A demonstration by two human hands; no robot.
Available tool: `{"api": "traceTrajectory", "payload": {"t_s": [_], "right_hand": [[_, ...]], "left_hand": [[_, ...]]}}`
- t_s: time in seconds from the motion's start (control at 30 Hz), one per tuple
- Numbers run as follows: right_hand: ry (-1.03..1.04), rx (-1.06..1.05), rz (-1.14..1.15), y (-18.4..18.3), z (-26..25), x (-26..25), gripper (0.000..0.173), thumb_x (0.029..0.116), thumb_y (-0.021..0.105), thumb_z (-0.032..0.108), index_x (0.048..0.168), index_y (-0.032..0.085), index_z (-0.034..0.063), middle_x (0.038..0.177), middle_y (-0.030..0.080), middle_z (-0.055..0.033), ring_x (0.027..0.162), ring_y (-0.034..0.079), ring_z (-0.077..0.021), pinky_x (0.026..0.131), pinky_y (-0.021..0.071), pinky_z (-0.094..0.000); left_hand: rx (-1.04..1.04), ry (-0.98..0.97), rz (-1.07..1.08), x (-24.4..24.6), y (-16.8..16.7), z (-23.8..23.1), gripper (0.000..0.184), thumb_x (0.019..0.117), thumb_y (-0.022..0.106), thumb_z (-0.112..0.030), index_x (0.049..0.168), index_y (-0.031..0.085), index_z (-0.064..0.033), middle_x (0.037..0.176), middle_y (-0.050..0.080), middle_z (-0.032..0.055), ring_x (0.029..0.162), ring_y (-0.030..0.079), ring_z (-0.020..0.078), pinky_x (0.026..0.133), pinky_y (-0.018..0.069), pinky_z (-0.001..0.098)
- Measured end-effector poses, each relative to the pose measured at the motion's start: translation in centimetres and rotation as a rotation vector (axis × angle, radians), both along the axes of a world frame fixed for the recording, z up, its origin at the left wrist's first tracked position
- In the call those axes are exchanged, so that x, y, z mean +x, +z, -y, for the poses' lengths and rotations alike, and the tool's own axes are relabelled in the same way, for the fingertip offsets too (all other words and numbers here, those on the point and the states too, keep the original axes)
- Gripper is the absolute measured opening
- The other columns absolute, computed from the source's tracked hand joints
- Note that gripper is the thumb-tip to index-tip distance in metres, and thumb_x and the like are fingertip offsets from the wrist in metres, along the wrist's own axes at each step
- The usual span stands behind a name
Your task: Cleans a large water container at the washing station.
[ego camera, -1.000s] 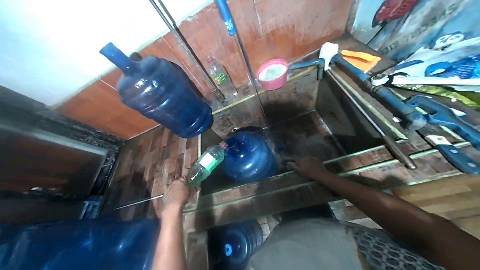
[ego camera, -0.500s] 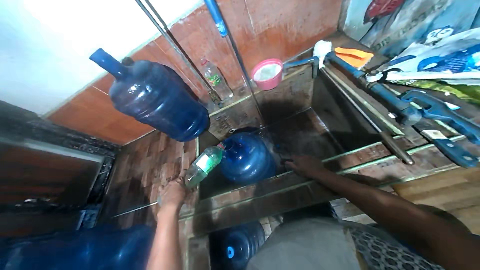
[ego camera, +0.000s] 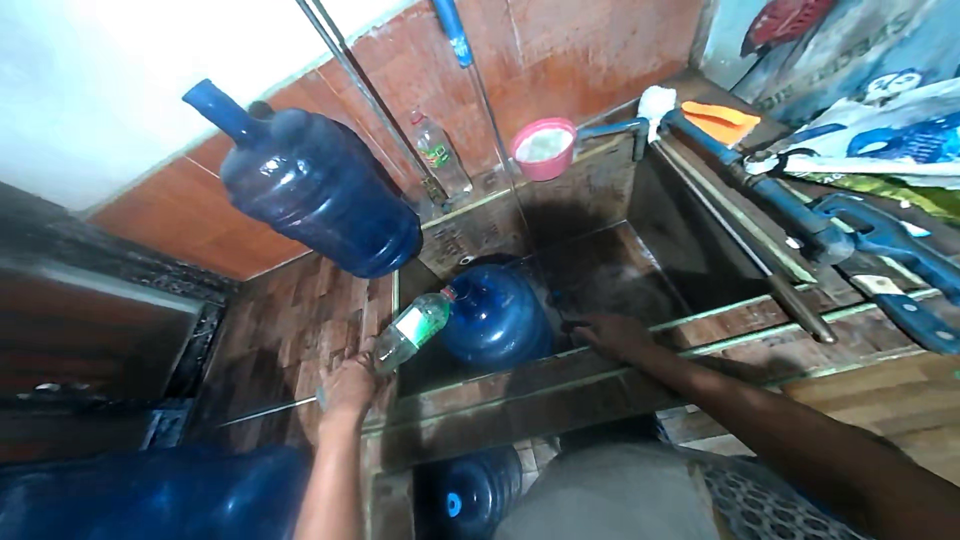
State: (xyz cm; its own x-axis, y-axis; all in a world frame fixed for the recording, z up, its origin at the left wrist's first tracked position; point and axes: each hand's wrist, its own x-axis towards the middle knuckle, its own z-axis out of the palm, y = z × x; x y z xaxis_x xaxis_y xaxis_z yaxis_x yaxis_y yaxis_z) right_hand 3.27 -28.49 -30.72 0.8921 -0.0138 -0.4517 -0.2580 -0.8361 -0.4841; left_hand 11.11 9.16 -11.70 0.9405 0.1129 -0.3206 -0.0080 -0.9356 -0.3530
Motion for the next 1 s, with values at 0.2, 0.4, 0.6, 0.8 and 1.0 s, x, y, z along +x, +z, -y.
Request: {"api": "traceTrajectory", "payload": {"t_s": [0.2,0.4,0.6,0.8,1.0], "right_hand": [[-0.005,0.003,0.019,0.4,-0.1,-0.1,0.057,0.1093,0.039,0.049,0.138,0.06,0.0043,0.127,0.066,-0.0267,0.121,0.062,-0.0458,0.101,0.0451,-0.0642],[-0.003,-0.011,-0.011,0.3,-0.1,0.0,0.059,0.1091,0.038,0.05,0.141,0.057,0.0048,0.129,0.066,-0.0267,0.123,0.062,-0.0455,0.102,0.0449,-0.064],[-0.003,-0.011,-0.007,0.2,-0.1,0.1,0.058,0.109,0.039,0.05,0.139,0.059,0.005,0.128,0.066,-0.026,0.123,0.062,-0.0444,0.103,0.045,-0.0629],[-0.002,-0.004,-0.001,0.5,-0.1,-0.2,0.057,0.109,0.039,0.05,0.139,0.06,0.0052,0.128,0.066,-0.0258,0.122,0.062,-0.0444,0.102,0.045,-0.0633],[-0.003,0.009,-0.045,0.7,-0.1,0.2,0.058,0.1093,0.039,0.05,0.14,0.058,0.0049,0.128,0.066,-0.0268,0.122,0.061,-0.0462,0.103,0.0439,-0.0652]], "left_hand": [[-0.018,-0.01,0.016,-0.3,0.3,0.3,0.064,0.0961,0.071,-0.026,0.154,0.046,-0.0127,0.147,0.052,0.0265,0.141,0.043,0.0453,0.117,0.0279,0.0628],[0.024,-0.013,0.0,0.1,0.9,0.7,0.067,0.0949,0.073,-0.032,0.154,0.045,-0.0156,0.146,0.053,0.0256,0.141,0.044,0.0446,0.116,0.0288,0.0621],[0.045,-0.021,-0.012,0.4,0.9,0.7,0.072,0.0942,0.074,-0.033,0.156,0.042,-0.0146,0.147,0.052,0.0256,0.141,0.044,0.0441,0.115,0.0298,0.0613],[-0.164,0.021,-0.014,1.0,-2.2,-2.0,0.063,0.0964,0.071,-0.026,0.154,0.046,-0.0153,0.149,0.051,0.0238,0.142,0.044,0.0438,0.118,0.026,0.0629],[-1.079,0.133,0.054,2.5,-6.3,-4.3,0.067,0.0843,0.076,-0.003,0.146,0.049,-0.0048,0.134,0.061,0.0188,0.119,0.062,0.0257,0.102,0.0508,0.0447]]}}
